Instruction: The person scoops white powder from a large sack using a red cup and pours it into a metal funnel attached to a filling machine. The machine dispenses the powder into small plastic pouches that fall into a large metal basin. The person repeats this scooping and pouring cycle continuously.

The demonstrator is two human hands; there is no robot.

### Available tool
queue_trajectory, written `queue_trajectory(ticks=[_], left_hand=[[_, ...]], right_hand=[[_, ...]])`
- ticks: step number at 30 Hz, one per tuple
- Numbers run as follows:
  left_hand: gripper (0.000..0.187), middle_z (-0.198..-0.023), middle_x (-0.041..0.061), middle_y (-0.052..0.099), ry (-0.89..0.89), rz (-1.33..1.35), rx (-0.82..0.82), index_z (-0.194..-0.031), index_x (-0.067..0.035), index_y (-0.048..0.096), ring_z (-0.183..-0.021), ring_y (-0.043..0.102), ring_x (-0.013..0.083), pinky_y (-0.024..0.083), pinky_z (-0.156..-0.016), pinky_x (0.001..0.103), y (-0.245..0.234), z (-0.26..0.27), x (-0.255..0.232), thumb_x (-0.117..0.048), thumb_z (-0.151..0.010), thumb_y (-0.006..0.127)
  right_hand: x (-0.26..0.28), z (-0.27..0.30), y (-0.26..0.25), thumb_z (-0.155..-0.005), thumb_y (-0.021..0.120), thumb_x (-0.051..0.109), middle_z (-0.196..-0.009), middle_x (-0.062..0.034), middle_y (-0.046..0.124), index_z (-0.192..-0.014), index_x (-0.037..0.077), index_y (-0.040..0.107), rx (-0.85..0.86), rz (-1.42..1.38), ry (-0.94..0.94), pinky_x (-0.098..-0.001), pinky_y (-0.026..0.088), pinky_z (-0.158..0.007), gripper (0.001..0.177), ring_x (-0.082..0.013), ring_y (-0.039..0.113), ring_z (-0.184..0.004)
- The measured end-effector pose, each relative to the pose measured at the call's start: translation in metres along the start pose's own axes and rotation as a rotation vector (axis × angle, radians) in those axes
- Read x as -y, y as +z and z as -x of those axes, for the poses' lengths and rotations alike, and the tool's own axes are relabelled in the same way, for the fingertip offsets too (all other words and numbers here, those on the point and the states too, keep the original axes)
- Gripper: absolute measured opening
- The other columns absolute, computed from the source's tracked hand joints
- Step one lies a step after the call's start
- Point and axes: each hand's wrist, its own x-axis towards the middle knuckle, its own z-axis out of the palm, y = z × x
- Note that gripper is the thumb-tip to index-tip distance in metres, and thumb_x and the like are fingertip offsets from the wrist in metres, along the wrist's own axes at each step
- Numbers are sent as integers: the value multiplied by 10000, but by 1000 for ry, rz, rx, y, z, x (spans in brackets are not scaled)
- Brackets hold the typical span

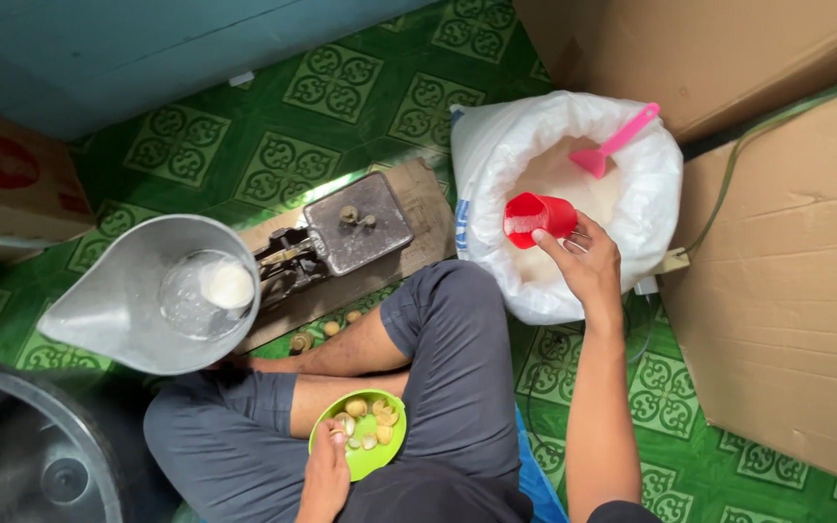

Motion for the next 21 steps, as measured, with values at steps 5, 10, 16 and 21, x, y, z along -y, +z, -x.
queue_trajectory(ticks=[5,10,16,21], left_hand=[[242,-1060,104,633,74,22,33,-1061,-149,472,-1004,634,310,451,-881,389,0,5,-9,-359,-995,371],[178,-948,143,630,105,44,83,-1029,-154,449,-918,625,356,448,-817,415,-9,11,-22,-323,-973,448],[158,-812,158,615,260,27,9,-986,-127,448,-778,602,379,445,-702,453,1,7,-1,-282,-974,474],[193,-865,176,640,296,66,-9,-1045,-112,467,-841,611,395,446,-729,461,2,5,3,-282,-956,480]], right_hand=[[17,14,22,-657,766,396,-1152,-53,669,-1306,123,609,57,2,-38,-287,527,-953,722,-164,628,-1069],[41,34,53,-677,768,383,-1120,-42,678,-1309,100,608,159,11,-121,-281,529,-945,711,-142,634,-1061],[62,55,98,-672,788,326,-1109,-55,674,-1299,56,602,248,-13,-248,-272,538,-922,708,-134,633,-1000],[94,83,137,-666,806,318,-1137,-46,661,-1310,54,587,318,7,-328,-276,533,-934,730,-122,620,-997]])
